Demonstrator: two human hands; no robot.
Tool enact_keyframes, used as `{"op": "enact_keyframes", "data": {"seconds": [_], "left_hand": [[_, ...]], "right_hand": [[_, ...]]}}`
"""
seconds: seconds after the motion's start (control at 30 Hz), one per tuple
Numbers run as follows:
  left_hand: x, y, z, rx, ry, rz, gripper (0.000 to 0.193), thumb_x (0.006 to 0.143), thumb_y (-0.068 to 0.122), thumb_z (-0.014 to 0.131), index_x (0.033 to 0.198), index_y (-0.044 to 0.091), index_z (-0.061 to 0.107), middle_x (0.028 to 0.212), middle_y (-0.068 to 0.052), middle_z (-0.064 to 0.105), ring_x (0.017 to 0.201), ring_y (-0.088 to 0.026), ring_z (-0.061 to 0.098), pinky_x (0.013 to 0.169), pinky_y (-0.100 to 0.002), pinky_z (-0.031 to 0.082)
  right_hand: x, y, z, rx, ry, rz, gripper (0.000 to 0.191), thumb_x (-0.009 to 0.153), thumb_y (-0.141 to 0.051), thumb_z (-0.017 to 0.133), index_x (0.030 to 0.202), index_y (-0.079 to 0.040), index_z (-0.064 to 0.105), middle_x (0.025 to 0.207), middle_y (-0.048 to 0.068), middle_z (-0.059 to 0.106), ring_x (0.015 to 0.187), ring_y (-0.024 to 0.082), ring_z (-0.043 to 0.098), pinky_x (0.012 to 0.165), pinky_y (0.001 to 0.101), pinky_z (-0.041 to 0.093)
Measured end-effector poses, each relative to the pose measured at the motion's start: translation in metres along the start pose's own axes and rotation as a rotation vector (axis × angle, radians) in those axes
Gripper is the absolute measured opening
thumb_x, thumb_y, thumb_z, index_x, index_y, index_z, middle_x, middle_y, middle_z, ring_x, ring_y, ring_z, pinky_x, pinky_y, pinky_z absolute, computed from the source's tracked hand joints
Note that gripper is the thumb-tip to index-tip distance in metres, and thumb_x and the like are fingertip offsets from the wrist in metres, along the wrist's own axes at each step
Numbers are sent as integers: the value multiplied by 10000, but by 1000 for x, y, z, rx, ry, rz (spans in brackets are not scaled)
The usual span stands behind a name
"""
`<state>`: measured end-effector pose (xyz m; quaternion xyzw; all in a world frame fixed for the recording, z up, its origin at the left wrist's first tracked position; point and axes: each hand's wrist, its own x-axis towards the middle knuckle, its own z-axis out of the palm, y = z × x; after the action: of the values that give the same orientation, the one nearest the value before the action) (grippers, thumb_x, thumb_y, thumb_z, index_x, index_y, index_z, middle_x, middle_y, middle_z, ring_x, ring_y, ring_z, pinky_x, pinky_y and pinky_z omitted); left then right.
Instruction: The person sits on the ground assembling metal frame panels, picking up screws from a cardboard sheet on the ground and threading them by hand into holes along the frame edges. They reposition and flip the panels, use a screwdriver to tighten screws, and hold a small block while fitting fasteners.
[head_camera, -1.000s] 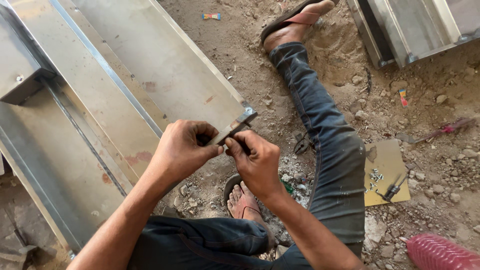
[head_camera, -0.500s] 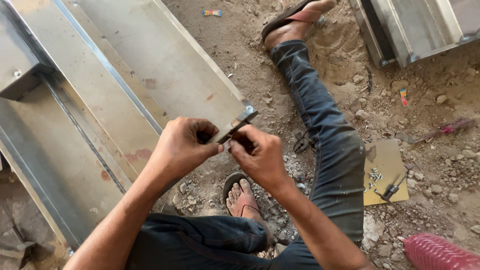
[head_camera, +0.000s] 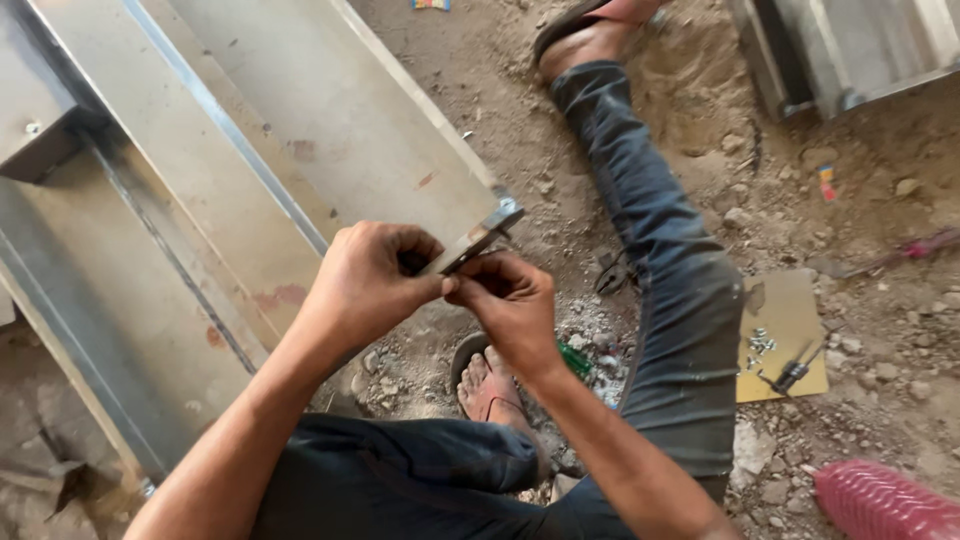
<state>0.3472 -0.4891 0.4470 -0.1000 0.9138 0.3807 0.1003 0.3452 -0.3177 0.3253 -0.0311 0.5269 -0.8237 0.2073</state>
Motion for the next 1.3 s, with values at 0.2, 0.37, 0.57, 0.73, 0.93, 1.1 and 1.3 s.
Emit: {"op": "enact_keyframes", "data": {"seconds": [0.2, 0.37, 0.57, 0.73, 0.93, 1.1, 1.3], "left_hand": [[1, -5, 0, -3, 3, 29, 277, 683, 191, 832, 913, 43, 787, 742, -146, 747, 649, -233, 748, 636, -362, 571], [2, -12, -2, -69, 6, 15, 255, 691, 162, 799, 924, 58, 787, 784, -134, 768, 712, -220, 790, 689, -344, 608], [7, -21, -8, -89, 1, 15, 293, 683, 183, 830, 946, 62, 784, 839, -126, 780, 771, -243, 790, 735, -348, 610], [8, -26, -12, -118, -12, 12, 280, 682, 184, 827, 932, 66, 783, 837, -133, 777, 790, -257, 782, 723, -358, 602], [7, -24, -14, -111, -12, 9, 292, 681, 189, 825, 937, 59, 775, 821, -138, 768, 780, -252, 782, 717, -359, 597], [6, -16, -11, -140, -39, 0, 255, 722, 159, 812, 955, 57, 791, 780, -124, 764, 687, -184, 760, 669, -333, 596], [-8, 9, -5, -164, -84, -74, 255, 760, 80, 822, 994, -6, 771, 774, -115, 774, 677, -136, 674, 621, -309, 574]], "right_hand": [[22, 76, -48, -675, 36, 46, 100, 891, -56, 766, 989, -59, 753, 872, 56, 755, 718, 163, 723, 620, 323, 614], [64, 167, -34, -519, -12, 141, 108, 945, -174, 719, 949, -67, 736, 889, 106, 738, 812, 228, 707, 759, 373, 584], [91, 210, 16, 741, 85, 640, 144, 888, -231, 728, 979, -119, 712, 912, 27, 732, 873, 146, 706, 825, 293, 561], [79, 200, 36, 1167, 91, 494, 199, 860, -265, 773, 990, -146, 681, 905, -24, 695, 887, 99, 682, 843, 244, 523], [79, 217, 51, 1747, 175, 170, 261, 871, -324, 780, 1037, -168, 653, 931, -50, 661, 913, 84, 668, 874, 222, 501], [74, 211, -39, -140, -105, -104, 270, 894, -151, 659, 1154, -87, 628, 1110, 11, 680, 1028, 117, 679, 912, 293, 590], [28, 118, -89, 152, 114, 357, 105, 927, -58, 680, 997, 20, 685, 867, 126, 711, 724, 205, 719, 658, 382, 615]]}}
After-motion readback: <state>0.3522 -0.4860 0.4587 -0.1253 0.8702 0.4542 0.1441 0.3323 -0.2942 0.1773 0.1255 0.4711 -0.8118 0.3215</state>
